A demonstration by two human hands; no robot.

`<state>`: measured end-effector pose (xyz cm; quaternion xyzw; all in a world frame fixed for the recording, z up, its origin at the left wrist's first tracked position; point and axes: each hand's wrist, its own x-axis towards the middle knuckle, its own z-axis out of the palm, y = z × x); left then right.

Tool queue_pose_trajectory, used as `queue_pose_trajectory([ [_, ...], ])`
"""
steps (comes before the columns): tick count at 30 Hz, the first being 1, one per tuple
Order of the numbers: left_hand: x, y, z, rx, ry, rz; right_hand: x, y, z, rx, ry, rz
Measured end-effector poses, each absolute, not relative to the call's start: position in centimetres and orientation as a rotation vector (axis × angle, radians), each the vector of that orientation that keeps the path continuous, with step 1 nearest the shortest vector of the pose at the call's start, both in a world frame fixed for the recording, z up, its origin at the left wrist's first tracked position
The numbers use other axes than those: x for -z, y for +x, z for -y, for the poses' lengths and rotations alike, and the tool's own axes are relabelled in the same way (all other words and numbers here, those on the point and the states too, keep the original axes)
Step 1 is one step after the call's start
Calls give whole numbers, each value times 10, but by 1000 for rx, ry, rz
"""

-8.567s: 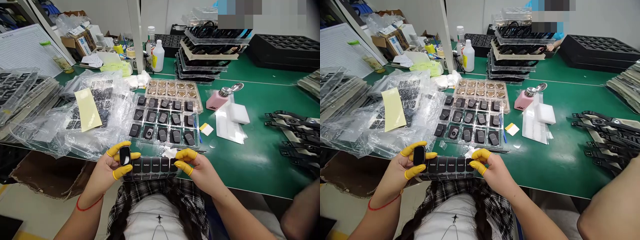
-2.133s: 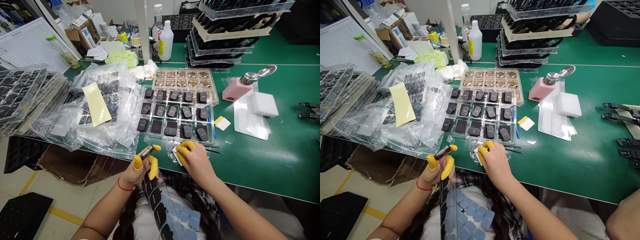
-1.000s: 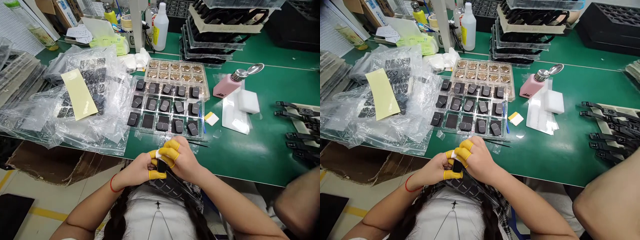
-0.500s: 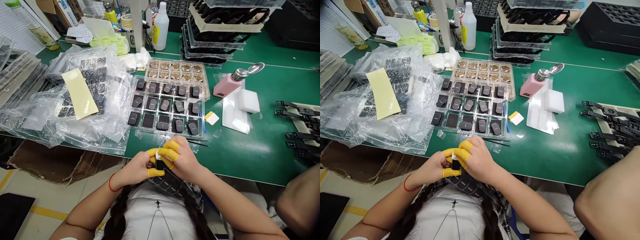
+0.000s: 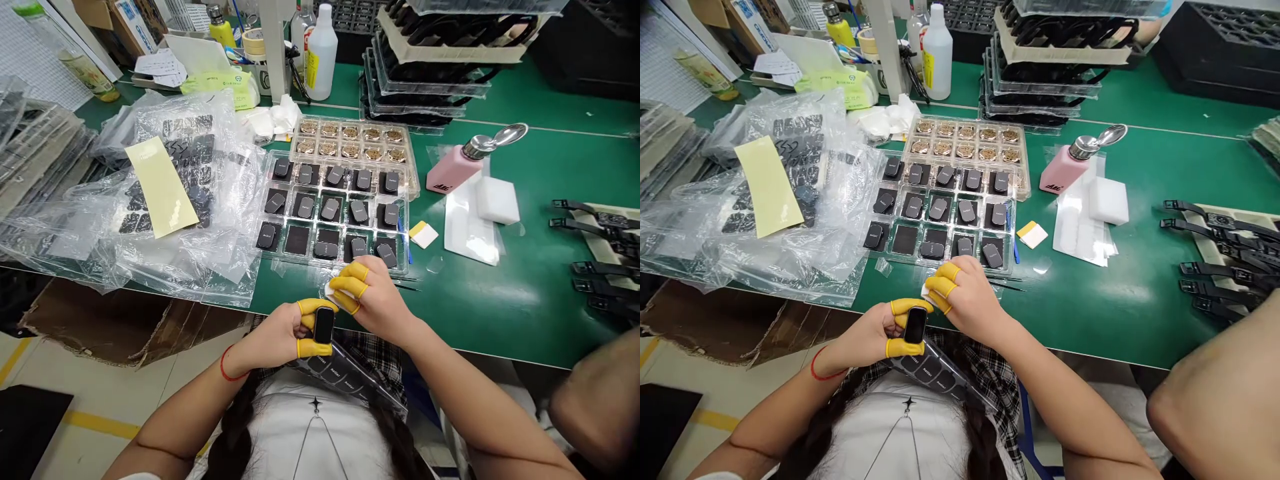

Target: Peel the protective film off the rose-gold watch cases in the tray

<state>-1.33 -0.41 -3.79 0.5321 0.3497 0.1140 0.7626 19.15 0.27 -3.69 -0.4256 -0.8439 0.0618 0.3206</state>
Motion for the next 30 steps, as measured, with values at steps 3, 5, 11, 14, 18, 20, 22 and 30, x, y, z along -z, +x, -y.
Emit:
queue_pose_trajectory([
  [3,38,-14,2,-279,1135,-774,26,189,10,-209,-1164,2125],
  [5,39,-14,0,-296,1139,-758,21,181,21,-262,-1072,2178],
  [11,41,-12,3,-317,1251,-822,36,176,11,-183,-1206,2226],
  [14,40,-19,4,-483,1261,-961,37,194,5,-379,-1429,2036],
  [18,34,-35,2,-707,1202,-1046,22,213,25,-903,-1444,1918],
  [20,31,-40,1,-742,1182,-1061,18,217,35,-1109,-1451,1873],
  [22,30,-42,1,-762,1176,-1076,18,217,41,-1221,-1514,1773],
  [30,29,-51,2,-744,1158,-1060,16,213,45,-1236,-1586,1678],
])
